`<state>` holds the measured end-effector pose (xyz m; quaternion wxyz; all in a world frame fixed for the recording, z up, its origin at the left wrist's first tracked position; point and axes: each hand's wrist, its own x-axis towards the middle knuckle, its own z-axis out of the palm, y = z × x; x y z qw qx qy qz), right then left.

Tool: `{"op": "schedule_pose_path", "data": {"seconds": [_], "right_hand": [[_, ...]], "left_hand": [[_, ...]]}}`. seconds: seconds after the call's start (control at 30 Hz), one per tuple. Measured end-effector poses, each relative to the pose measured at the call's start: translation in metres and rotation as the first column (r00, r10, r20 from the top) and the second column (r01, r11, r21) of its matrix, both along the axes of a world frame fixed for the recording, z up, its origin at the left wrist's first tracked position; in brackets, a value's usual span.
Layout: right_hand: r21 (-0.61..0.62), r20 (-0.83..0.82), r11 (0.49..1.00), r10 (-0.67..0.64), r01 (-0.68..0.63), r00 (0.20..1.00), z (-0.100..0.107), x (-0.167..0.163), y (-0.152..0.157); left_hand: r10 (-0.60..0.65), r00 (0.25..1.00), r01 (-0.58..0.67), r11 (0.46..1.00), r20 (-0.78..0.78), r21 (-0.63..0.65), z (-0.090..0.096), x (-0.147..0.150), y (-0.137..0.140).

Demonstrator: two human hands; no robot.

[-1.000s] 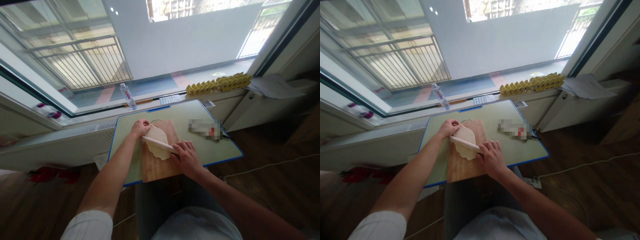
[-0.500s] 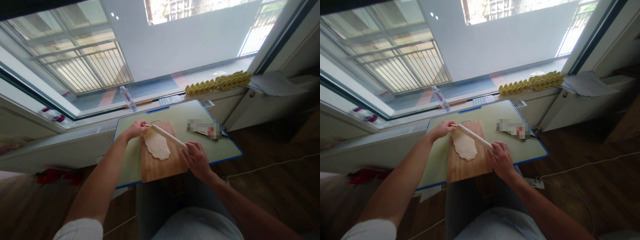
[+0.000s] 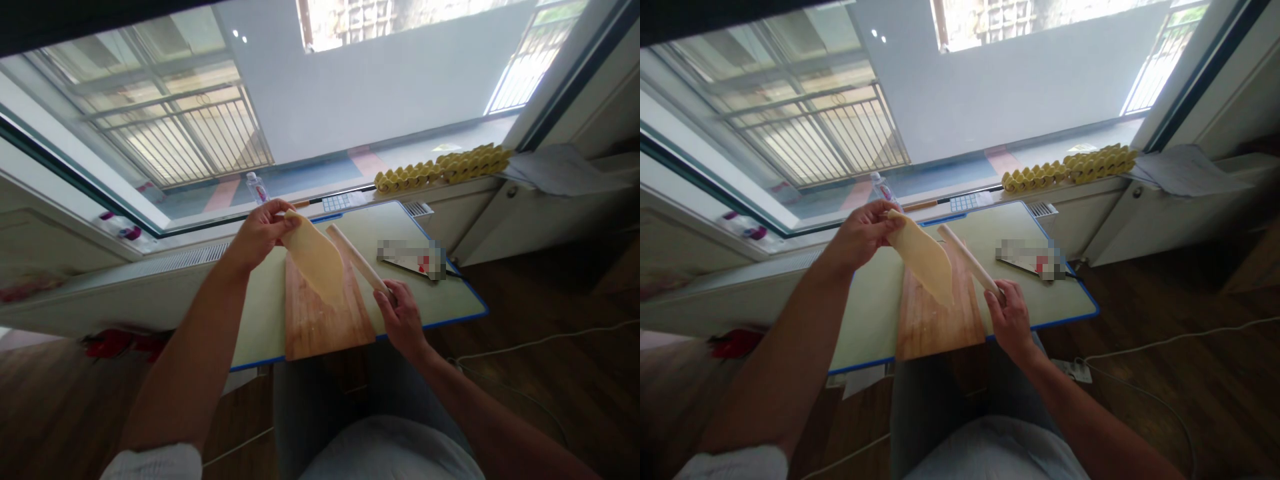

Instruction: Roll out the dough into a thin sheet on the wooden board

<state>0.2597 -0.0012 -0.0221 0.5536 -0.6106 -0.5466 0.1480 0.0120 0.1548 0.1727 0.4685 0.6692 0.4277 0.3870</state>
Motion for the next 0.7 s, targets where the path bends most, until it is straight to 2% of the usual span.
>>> {"op": "schedule_pose_path", "data": {"seconds": [0.17, 0.23, 0.27, 0.33, 0.37, 0.43, 0.47, 0.5, 0.57, 0.63, 0.7], "right_hand": [[0.003, -0.003, 1.000, -0.002, 0.002, 1.000, 0.000, 0.000, 0.000], [0.003, -0.004, 1.000, -0.010, 0.010, 1.000, 0.000, 0.001, 0.000], [0.001, -0.007, 1.000, -0.015, 0.015, 1.000, 0.000, 0.001, -0.001], [-0.003, -0.016, 1.000, -0.021, 0.021, 1.000, 0.001, 0.002, -0.001], [-0.006, -0.021, 1.000, -0.021, 0.021, 1.000, 0.001, 0.002, -0.002], [-0.009, -0.030, 1.000, -0.017, 0.017, 0.999, 0.002, 0.003, -0.002], [-0.009, -0.032, 1.000, -0.015, 0.015, 0.999, 0.002, 0.004, -0.003], [-0.009, -0.033, 1.000, -0.013, 0.013, 0.999, 0.002, 0.004, -0.003], [-0.012, -0.029, 1.000, -0.007, 0.006, 1.000, 0.001, 0.003, -0.003], [-0.015, -0.021, 1.000, 0.002, -0.003, 1.000, 0.001, 0.003, -0.002], [-0.020, -0.020, 1.000, 0.009, -0.009, 1.000, -0.001, 0.002, -0.002]], "left_hand": [[0.119, 0.991, -0.131, 0.965, 0.064, 0.229, 0.031, 0.012, 0.001], [0.142, 0.989, -0.149, 0.928, 0.044, 0.342, 0.032, 0.012, -0.015], [0.156, 0.988, -0.147, 0.907, 0.011, 0.394, 0.026, 0.012, -0.028], [0.195, 0.970, -0.108, 0.877, -0.141, 0.469, -0.001, 0.010, -0.063], [0.191, 0.949, -0.058, 0.887, -0.249, 0.457, -0.021, 0.009, -0.084], [0.088, 0.884, 0.105, 0.920, -0.459, 0.377, -0.070, 0.007, -0.127], [0.007, 0.812, 0.220, 0.923, -0.584, 0.317, -0.096, 0.007, -0.147], [-0.022, 0.736, 0.283, 0.918, -0.677, 0.278, -0.119, 0.006, -0.164], [0.023, 0.632, 0.293, 0.918, -0.775, 0.266, -0.155, 0.006, -0.189], [0.110, 0.603, 0.230, 0.925, -0.790, 0.304, -0.171, 0.008, -0.201], [0.159, 0.598, 0.185, 0.926, -0.785, 0.328, -0.173, 0.010, -0.203]]}}
